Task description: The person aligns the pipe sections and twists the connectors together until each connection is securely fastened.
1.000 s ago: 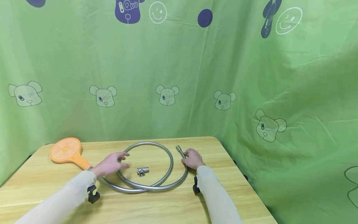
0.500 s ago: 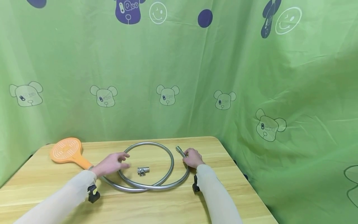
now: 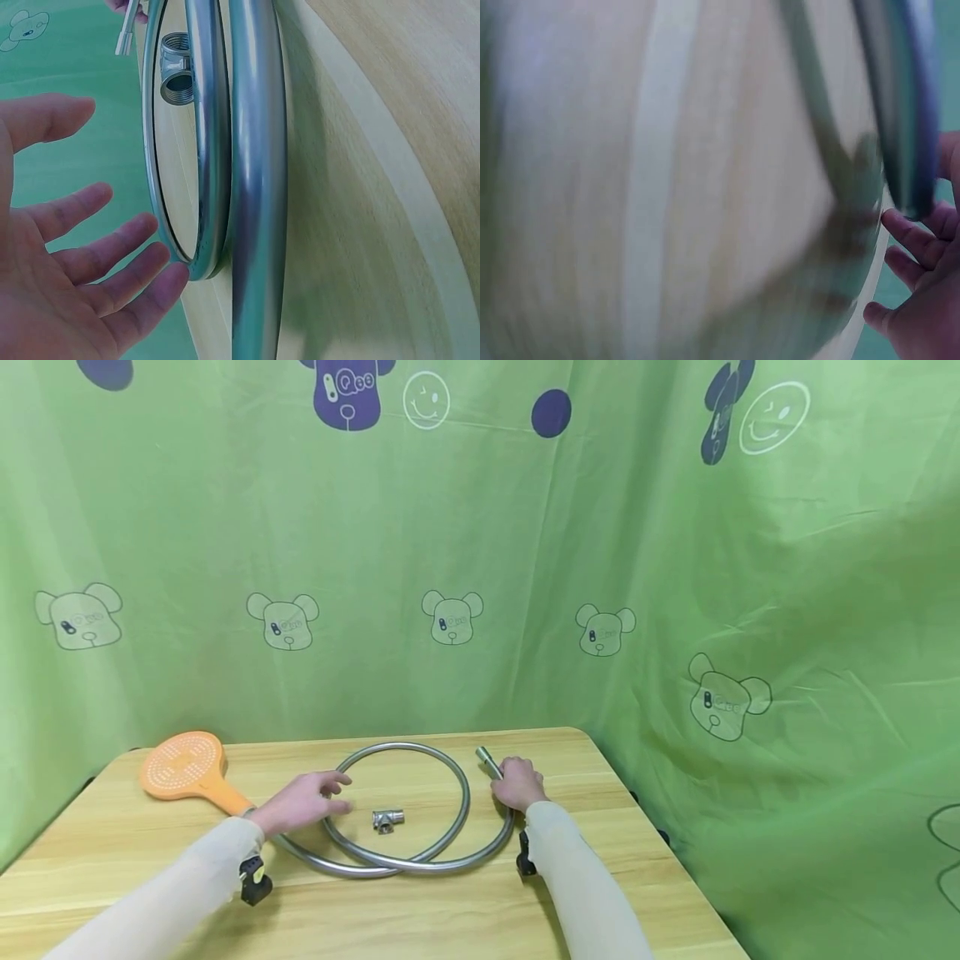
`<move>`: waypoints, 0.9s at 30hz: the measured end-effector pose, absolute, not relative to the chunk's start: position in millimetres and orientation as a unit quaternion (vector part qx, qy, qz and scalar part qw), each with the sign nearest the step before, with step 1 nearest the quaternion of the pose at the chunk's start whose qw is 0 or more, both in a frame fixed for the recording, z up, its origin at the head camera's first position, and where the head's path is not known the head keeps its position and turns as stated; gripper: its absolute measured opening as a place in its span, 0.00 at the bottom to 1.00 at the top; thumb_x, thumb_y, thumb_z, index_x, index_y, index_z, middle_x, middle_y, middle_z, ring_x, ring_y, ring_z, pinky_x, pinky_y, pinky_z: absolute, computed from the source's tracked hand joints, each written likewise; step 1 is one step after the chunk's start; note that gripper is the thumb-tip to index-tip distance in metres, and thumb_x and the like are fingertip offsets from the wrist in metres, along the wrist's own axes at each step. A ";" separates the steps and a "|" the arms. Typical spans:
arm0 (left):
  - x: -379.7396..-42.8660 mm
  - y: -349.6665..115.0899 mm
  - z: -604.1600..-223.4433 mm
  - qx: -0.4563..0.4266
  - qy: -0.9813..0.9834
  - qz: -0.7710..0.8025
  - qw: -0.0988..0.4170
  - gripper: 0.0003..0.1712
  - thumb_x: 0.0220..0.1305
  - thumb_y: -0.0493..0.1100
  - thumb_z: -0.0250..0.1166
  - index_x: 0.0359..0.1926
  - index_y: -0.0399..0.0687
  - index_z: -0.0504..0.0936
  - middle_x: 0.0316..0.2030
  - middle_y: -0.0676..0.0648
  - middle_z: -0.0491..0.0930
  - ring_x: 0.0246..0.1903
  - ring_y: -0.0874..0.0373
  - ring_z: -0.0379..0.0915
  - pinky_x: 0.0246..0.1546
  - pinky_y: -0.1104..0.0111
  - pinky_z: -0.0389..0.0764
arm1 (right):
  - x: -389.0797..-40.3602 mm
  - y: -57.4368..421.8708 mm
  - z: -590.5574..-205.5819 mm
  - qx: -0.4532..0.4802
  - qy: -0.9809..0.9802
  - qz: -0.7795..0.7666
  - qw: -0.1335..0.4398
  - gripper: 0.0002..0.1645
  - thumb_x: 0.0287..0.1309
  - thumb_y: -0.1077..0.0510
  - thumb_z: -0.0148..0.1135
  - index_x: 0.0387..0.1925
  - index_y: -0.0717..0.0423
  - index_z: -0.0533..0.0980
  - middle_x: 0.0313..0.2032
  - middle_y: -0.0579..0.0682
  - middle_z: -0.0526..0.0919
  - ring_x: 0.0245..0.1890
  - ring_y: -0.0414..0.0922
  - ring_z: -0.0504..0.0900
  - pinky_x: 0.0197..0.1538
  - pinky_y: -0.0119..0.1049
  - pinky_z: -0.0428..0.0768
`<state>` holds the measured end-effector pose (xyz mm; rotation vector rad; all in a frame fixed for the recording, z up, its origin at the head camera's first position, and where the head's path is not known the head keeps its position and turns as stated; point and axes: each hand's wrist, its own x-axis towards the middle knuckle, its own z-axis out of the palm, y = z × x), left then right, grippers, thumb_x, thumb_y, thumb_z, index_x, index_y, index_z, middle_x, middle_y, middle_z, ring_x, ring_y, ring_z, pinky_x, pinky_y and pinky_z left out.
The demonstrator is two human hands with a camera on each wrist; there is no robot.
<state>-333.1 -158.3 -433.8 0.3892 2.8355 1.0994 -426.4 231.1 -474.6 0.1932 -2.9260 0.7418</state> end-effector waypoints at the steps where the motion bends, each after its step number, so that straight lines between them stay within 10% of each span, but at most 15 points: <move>1: -333.6 -158.0 -434.1 0.126 0.924 0.358 0.037 0.35 0.59 0.57 0.71 0.64 0.48 0.76 0.59 0.35 0.78 0.55 0.41 0.77 0.58 0.44 0.77 | -426.7 231.5 -474.7 0.063 -0.968 0.236 0.065 0.04 0.54 0.60 0.63 0.29 0.56 0.75 0.25 0.50 0.77 0.29 0.47 0.76 0.37 0.45 0.75; 11: -335.5 -156.2 -435.8 0.128 0.926 0.354 0.033 0.36 0.59 0.59 0.70 0.63 0.47 0.77 0.57 0.36 0.79 0.54 0.42 0.77 0.57 0.45 0.78 | -426.6 231.1 -474.2 0.072 -0.957 0.273 0.064 0.08 0.59 0.58 0.67 0.33 0.56 0.76 0.27 0.49 0.78 0.31 0.47 0.76 0.45 0.54 0.71; 27: -337.2 -157.0 -438.4 0.134 0.927 0.348 0.040 0.33 0.58 0.58 0.72 0.61 0.48 0.79 0.55 0.37 0.81 0.52 0.44 0.78 0.55 0.47 0.79 | -425.3 225.9 -465.5 0.098 -0.917 0.382 0.053 0.21 0.63 0.64 0.62 0.57 0.64 0.75 0.28 0.52 0.77 0.26 0.43 0.73 0.29 0.34 0.76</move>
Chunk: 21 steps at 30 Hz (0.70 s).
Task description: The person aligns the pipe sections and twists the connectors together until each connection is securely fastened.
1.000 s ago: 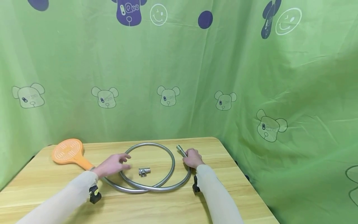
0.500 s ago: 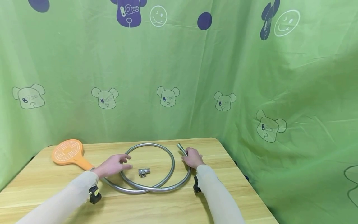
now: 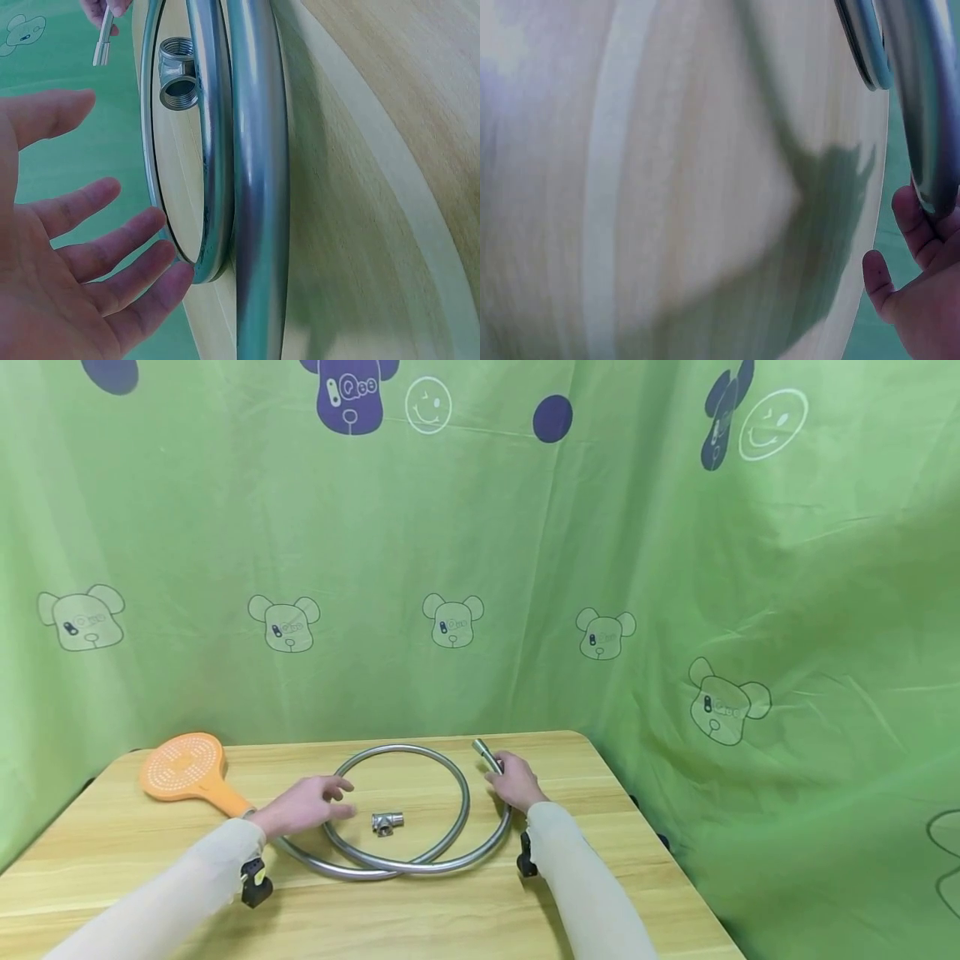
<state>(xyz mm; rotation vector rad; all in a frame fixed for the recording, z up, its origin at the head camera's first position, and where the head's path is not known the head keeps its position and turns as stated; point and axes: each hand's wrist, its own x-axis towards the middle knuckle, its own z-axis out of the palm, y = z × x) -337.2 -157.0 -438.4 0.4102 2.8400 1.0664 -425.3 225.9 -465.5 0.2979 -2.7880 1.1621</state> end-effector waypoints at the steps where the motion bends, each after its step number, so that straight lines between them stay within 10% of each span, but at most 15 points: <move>1: -336.7 -156.7 -438.0 0.134 0.927 0.348 0.041 0.33 0.58 0.58 0.72 0.61 0.48 0.79 0.55 0.37 0.81 0.52 0.44 0.78 0.55 0.47 0.79 | -424.4 226.6 -464.7 0.096 -0.917 0.383 0.051 0.22 0.63 0.64 0.62 0.58 0.64 0.74 0.28 0.51 0.76 0.25 0.43 0.73 0.28 0.33 0.76; 21: -331.6 -149.5 -434.4 0.140 0.927 0.344 0.049 0.33 0.57 0.57 0.72 0.60 0.48 0.79 0.53 0.38 0.81 0.51 0.45 0.79 0.53 0.47 0.80 | -425.0 231.9 -461.8 0.068 -0.900 0.426 0.058 0.21 0.68 0.53 0.62 0.59 0.56 0.75 0.23 0.47 0.71 0.22 0.42 0.68 0.24 0.33 0.71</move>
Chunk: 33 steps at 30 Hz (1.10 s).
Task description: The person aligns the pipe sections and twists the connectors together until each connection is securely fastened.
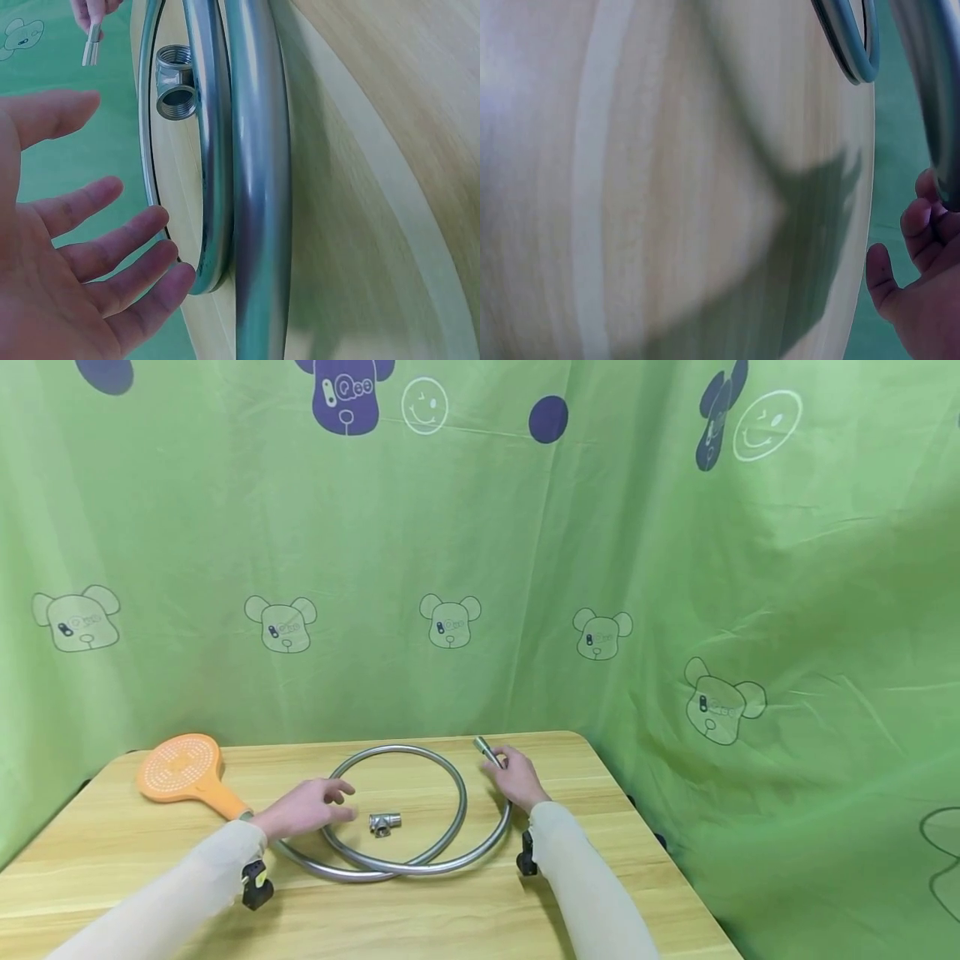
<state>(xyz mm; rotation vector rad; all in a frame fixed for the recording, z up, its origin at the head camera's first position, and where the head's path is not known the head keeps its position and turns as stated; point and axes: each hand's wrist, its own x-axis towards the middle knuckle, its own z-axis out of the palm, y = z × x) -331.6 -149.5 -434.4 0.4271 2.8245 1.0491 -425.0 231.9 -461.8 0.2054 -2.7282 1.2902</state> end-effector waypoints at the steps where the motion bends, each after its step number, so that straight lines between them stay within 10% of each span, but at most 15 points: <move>1: -331.8 -148.9 -434.9 0.140 0.927 0.345 0.049 0.32 0.57 0.56 0.72 0.60 0.48 0.79 0.53 0.38 0.81 0.51 0.45 0.79 0.53 0.47 0.80 | -425.7 231.9 -461.9 0.066 -0.900 0.428 0.060 0.21 0.69 0.52 0.61 0.59 0.55 0.75 0.23 0.47 0.71 0.22 0.42 0.68 0.24 0.33 0.70; 13: -332.1 -139.3 -436.6 0.151 0.921 0.354 0.057 0.32 0.56 0.54 0.73 0.59 0.48 0.80 0.53 0.37 0.81 0.50 0.46 0.79 0.52 0.49 0.81 | -426.1 224.5 -457.0 0.057 -0.883 0.462 0.062 0.10 0.66 0.65 0.58 0.47 0.64 0.75 0.35 0.51 0.76 0.30 0.42 0.70 0.31 0.30 0.71; 33: -342.7 -119.9 -451.0 0.169 0.896 0.403 0.077 0.36 0.45 0.41 0.79 0.58 0.40 0.80 0.47 0.39 0.83 0.44 0.51 0.79 0.50 0.53 0.83 | -419.0 226.3 -447.9 0.079 -0.871 0.484 0.041 0.22 0.65 0.68 0.59 0.60 0.68 0.71 0.36 0.55 0.76 0.28 0.43 0.72 0.27 0.28 0.71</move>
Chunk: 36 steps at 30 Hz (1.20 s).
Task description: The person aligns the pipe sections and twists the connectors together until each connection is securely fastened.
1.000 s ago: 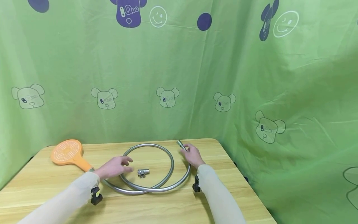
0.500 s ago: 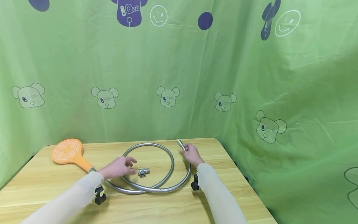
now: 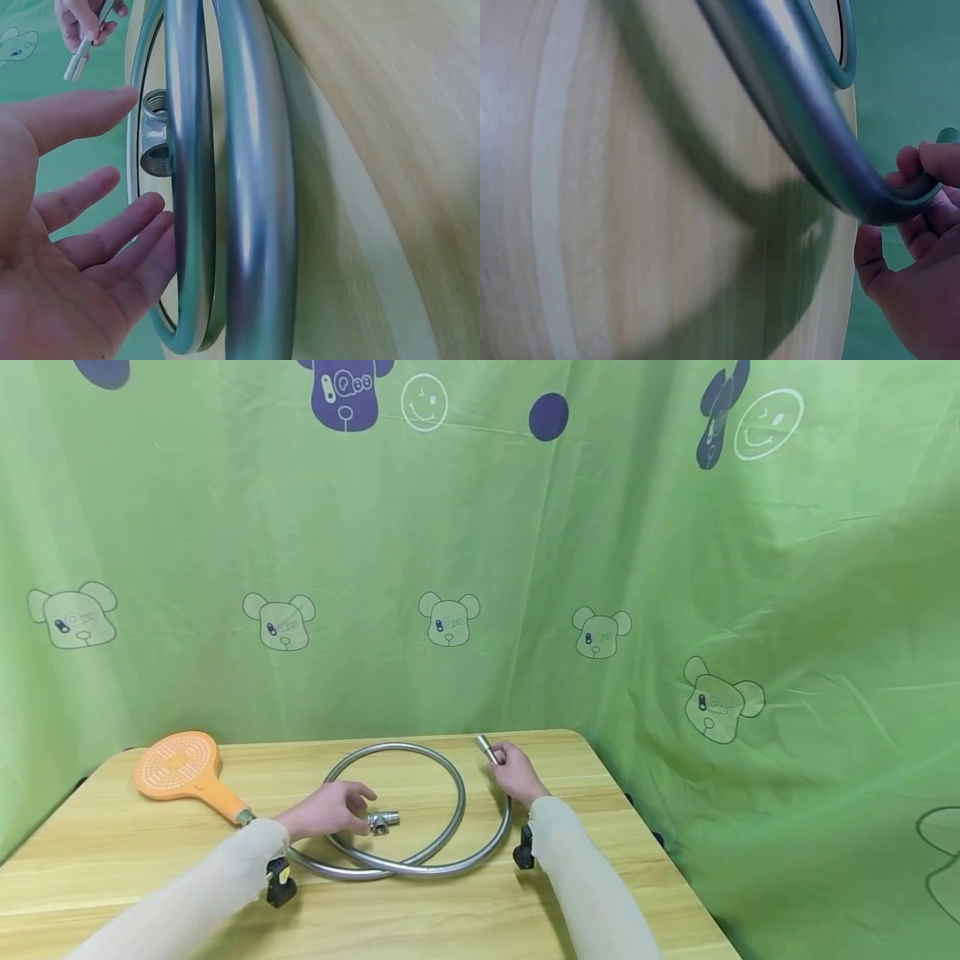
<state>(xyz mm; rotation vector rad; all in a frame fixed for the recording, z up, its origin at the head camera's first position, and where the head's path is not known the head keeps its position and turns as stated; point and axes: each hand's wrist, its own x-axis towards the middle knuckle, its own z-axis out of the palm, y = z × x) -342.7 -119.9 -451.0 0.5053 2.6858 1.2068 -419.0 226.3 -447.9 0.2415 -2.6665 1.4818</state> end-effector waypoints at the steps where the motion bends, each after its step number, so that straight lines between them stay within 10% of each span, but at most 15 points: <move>1: -343.6 -119.8 -451.8 0.173 0.896 0.402 0.076 0.35 0.45 0.40 0.79 0.57 0.39 0.80 0.47 0.39 0.83 0.44 0.51 0.79 0.49 0.53 0.83 | -419.1 225.7 -447.5 0.079 -0.872 0.482 0.044 0.22 0.65 0.68 0.59 0.60 0.68 0.71 0.36 0.55 0.77 0.28 0.44 0.72 0.27 0.29 0.72; 36: -347.5 -103.8 -453.7 0.167 0.915 0.354 0.098 0.24 0.50 0.42 0.78 0.49 0.41 0.85 0.33 0.50 0.84 0.34 0.58 0.76 0.37 0.65 0.78 | -422.7 204.6 -449.1 0.069 -0.871 0.485 0.038 0.15 0.72 0.59 0.51 0.56 0.61 0.68 0.48 0.58 0.75 0.48 0.51 0.74 0.54 0.44 0.76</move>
